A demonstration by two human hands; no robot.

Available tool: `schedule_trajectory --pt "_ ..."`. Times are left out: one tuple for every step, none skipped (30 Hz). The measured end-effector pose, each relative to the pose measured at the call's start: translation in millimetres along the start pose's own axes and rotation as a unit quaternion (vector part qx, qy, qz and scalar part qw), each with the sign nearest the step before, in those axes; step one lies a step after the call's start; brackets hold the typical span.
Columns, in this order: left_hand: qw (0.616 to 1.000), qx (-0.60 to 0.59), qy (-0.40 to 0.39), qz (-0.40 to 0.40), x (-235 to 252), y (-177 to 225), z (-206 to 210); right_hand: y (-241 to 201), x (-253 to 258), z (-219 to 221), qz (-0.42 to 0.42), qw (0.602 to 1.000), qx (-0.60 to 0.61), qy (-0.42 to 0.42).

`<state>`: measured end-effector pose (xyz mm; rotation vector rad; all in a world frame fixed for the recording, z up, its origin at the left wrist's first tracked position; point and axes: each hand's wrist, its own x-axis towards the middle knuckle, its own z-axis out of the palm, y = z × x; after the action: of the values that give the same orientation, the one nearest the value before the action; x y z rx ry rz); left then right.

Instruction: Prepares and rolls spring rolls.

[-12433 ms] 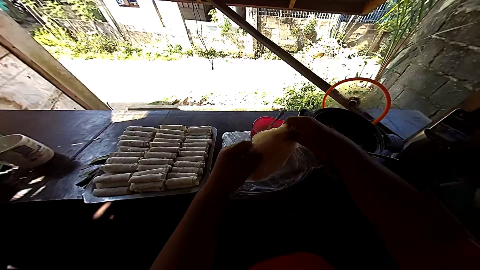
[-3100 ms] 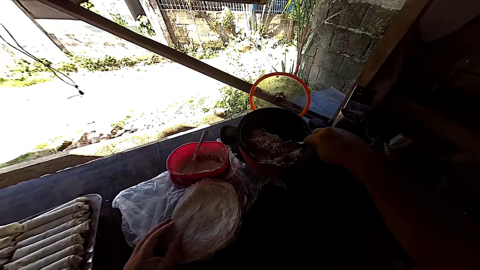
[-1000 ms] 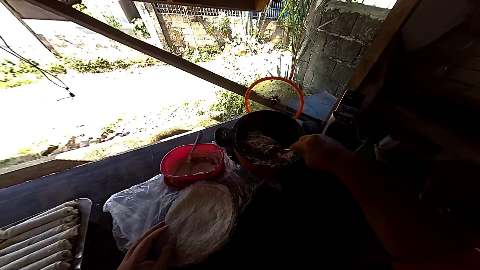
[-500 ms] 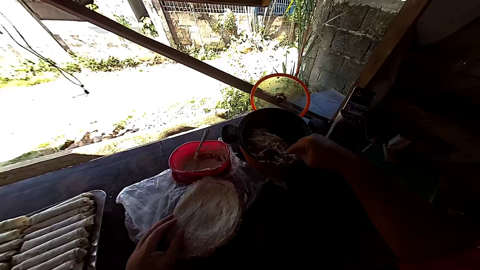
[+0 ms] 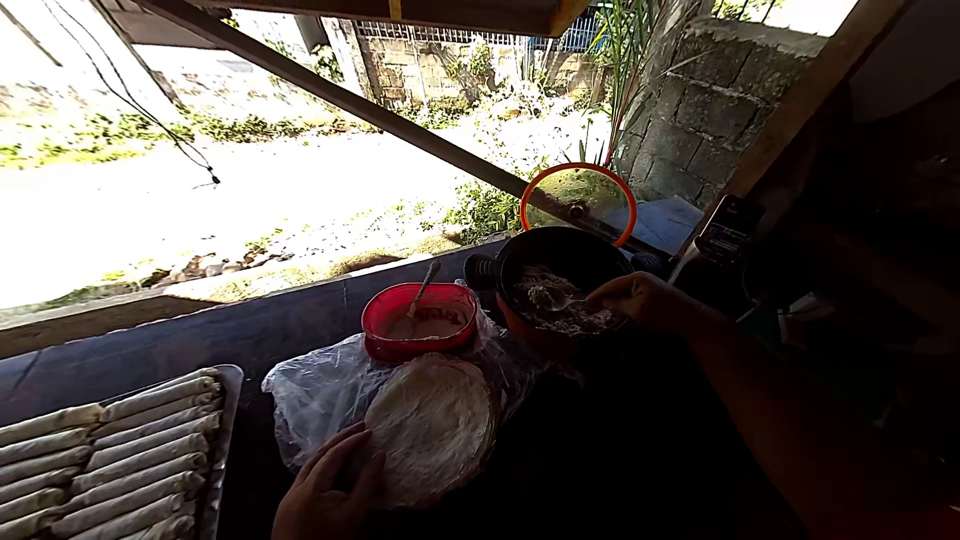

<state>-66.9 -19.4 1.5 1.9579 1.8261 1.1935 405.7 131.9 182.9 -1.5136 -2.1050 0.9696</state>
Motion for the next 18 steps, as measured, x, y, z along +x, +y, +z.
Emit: schedule_trajectory --pt "1.0 -0.001 0.0 -0.001 0 0 0 1 -1 -2 -0.002 1.0 -0.001 0.006" --pt "1.0 -0.002 -0.001 -0.002 0 -1 0 1 -1 -3 -0.004 1.0 -0.006 0.01" --pt "1.0 -0.001 0.0 -0.002 0 0 0 1 -2 -6 -0.004 1.0 -0.018 0.013" --pt "1.0 0.0 0.0 -0.002 0 0 0 0 -4 -9 -0.003 0.999 -0.035 0.018" --pt "1.0 0.001 0.0 -0.003 -1 1 1 -3 -7 -12 0.001 0.998 -0.058 0.021" --pt "1.0 0.001 0.0 -0.003 0 1 1 -5 -9 -16 0.005 0.996 -0.084 0.019" --pt "1.0 0.0 0.001 -0.003 0 1 1 -6 -12 -19 0.003 0.994 -0.108 0.017" --pt "1.0 0.0 0.002 -0.002 0 1 1 -6 -14 -22 0.001 0.991 -0.131 0.013" --pt "1.0 -0.001 0.001 -0.001 0 1 1 -7 -16 -24 -0.003 0.988 -0.153 0.009" --pt "1.0 -0.002 0.0 0.0 0 2 0 -8 -18 -26 -0.006 0.985 -0.175 0.006" --pt "1.0 0.0 0.0 0.0 0 2 0 -9 -20 -25 -0.006 0.981 -0.195 0.002" --pt "1.0 0.001 -0.001 0.0 0 2 0 -11 -21 -24 -0.005 0.977 -0.211 -0.001" --pt "1.0 0.002 -0.001 0.0 0 2 -1 -13 -22 -23 -0.006 0.975 -0.224 -0.006" --pt "1.0 0.002 -0.002 0.0 0 2 -1 -14 -23 -21 -0.011 0.973 -0.23 -0.011" --pt "1.0 0.002 -0.003 0.001 0 3 -1 -14 -23 -19 -0.019 0.973 -0.23 -0.014" --pt "1.0 0.002 -0.004 0.002 0 3 -1 -13 -23 -17 -0.028 0.973 -0.227 -0.016" --pt "1.0 0.003 -0.004 0.003 0 3 -2 -13 -23 -16 -0.033 0.974 -0.223 -0.019" --pt "1.0 0.003 -0.004 0.003 0 3 -2 -14 -23 -15 -0.035 0.975 -0.219 -0.023"
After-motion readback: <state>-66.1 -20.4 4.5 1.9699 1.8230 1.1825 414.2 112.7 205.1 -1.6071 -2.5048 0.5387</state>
